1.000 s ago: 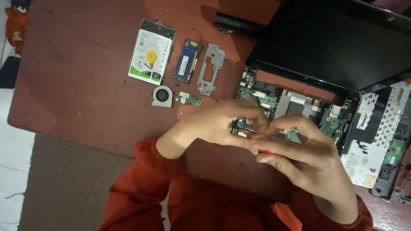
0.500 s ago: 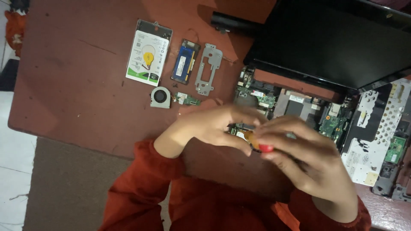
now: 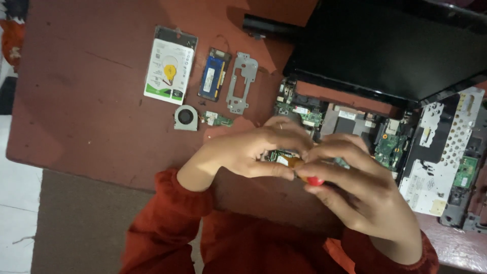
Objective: Disassembling a laptop to access and remove internal components like the cooling fan and ribbon cables using a screwdriver.
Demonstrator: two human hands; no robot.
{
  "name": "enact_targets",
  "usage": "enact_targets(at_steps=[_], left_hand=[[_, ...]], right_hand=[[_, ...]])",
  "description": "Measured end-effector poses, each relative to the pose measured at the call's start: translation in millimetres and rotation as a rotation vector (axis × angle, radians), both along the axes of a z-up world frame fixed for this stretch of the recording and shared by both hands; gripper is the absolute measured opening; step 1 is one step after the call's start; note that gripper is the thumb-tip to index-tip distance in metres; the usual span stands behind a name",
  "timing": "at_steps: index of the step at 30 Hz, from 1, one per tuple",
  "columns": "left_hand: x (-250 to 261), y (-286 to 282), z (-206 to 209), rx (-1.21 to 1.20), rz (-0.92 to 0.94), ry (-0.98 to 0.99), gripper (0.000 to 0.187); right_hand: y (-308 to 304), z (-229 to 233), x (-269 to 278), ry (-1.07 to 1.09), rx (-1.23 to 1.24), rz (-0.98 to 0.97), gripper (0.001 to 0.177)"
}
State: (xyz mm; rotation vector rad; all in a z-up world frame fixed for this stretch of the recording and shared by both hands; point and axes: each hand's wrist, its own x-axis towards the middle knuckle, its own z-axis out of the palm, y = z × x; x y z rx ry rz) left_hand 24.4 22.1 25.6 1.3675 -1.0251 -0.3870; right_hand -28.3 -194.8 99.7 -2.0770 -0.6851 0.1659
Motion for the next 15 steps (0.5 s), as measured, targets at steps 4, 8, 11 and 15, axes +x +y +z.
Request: enact_targets(at_steps=[4, 8, 11, 15], left_hand=[[1, -3, -1, 0.185, 0.074, -0.075, 0.03], [-3, -11, -4, 0.079, 0.107, 0.01, 0.028], [-5, -11, -1, 0.08, 0.126, 0.036, 0.036], [-2, -2, 6, 0.139, 0.073, 0.026, 0.028]], right_hand=[[7, 7, 3, -0.028, 0.018, 0.003, 0.031], [13, -1, 0, -0.033, 0.096, 0.064, 0.041], [13, -2, -6, -0.048, 0.063, 0.03, 0.03], [0, -12, -8, 0.022, 0.03, 0.007, 0.03]])
